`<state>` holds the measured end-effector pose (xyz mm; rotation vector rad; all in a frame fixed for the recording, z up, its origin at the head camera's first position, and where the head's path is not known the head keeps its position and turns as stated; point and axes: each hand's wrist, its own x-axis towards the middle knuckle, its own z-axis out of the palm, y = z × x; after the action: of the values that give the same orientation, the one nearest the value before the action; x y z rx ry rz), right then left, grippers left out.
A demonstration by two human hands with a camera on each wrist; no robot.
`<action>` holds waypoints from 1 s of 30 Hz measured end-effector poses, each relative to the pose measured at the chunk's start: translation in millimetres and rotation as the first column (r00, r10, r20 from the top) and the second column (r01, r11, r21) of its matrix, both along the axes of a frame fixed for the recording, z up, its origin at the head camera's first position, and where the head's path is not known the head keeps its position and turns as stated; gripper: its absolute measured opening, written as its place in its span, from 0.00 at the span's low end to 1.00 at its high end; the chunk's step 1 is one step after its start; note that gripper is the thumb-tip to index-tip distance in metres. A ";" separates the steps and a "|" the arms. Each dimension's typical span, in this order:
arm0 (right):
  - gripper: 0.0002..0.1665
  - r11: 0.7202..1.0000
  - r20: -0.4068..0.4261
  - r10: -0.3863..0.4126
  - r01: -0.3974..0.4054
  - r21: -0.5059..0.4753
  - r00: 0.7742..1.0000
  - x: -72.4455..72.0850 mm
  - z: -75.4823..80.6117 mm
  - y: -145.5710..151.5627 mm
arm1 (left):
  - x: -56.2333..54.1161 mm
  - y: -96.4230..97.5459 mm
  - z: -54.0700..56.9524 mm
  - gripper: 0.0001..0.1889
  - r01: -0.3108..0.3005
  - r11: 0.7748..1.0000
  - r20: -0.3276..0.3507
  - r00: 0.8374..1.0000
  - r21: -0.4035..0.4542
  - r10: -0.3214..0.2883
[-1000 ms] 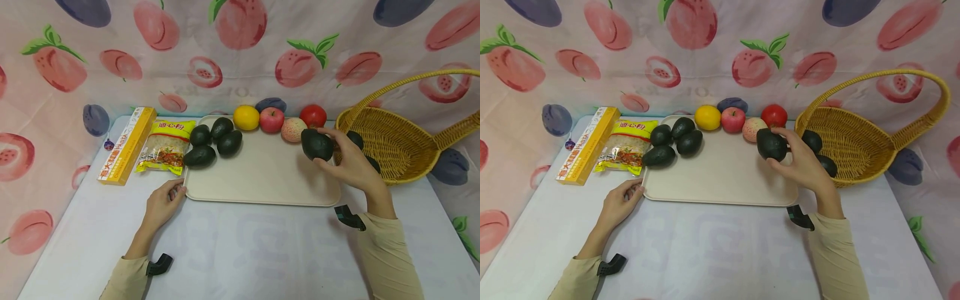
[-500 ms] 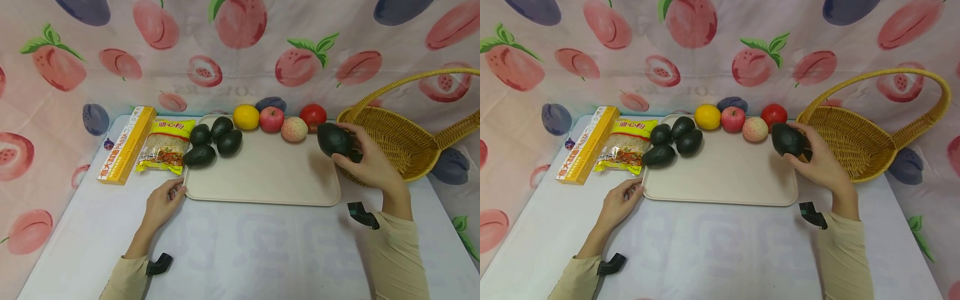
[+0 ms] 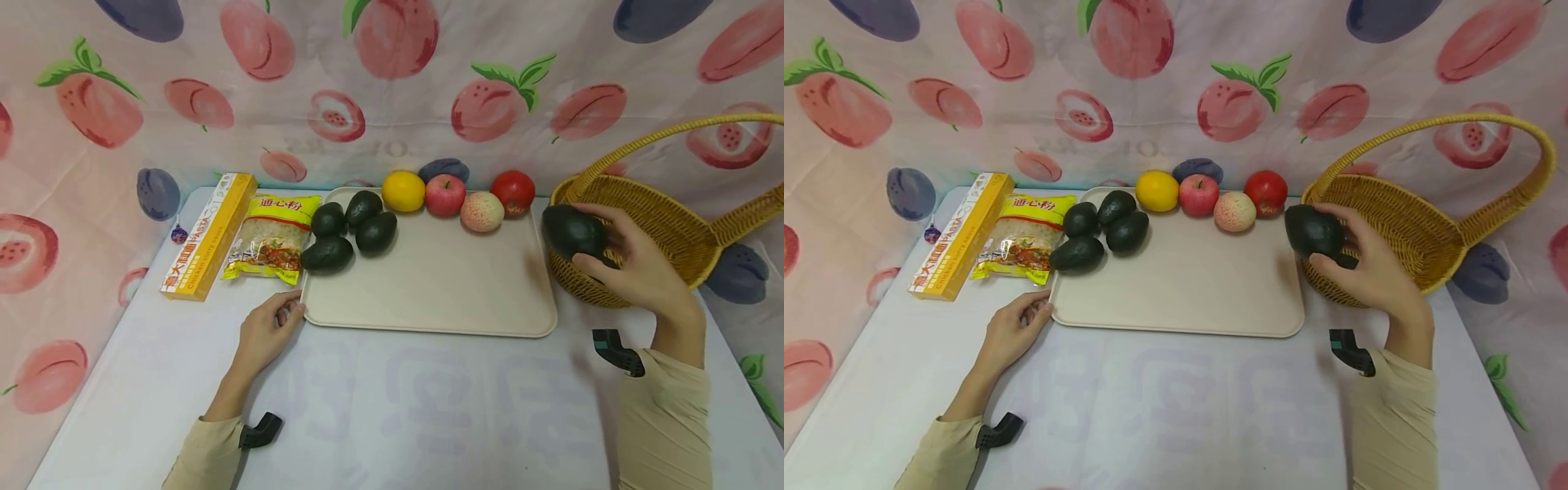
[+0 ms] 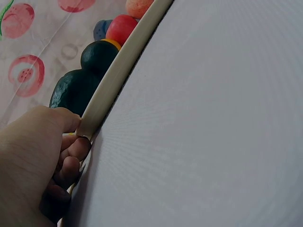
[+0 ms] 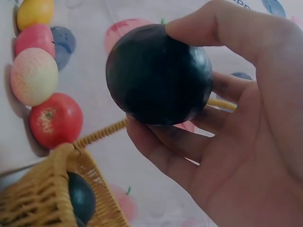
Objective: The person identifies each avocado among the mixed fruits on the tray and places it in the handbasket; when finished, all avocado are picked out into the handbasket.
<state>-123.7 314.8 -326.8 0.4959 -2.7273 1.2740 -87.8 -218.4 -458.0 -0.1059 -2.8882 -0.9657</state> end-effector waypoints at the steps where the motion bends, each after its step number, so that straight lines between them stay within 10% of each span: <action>1: 0.45 1.000 -0.002 0.004 -0.004 -0.005 1.000 0.6 0.2 2.2 | 0.0 0.1 0.0 0.18 0.000 1.000 0.000 1.000 -0.001 0.000; 18: 0.41 0.995 0.074 -0.098 0.097 0.017 0.992 3.2 -12.1 42.2 | -0.3 0.0 0.0 0.18 -0.002 1.000 0.011 1.000 -0.001 0.002; 30: 0.41 0.954 0.161 -0.296 0.284 0.096 0.941 -3.6 -24.2 59.3 | -0.6 0.4 0.3 0.18 -0.004 1.000 0.015 1.000 -0.002 0.004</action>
<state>-127.3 374.2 -350.9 -0.0197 -2.8558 1.1968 -88.5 -218.0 -457.8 -0.0934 -2.9020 -0.9672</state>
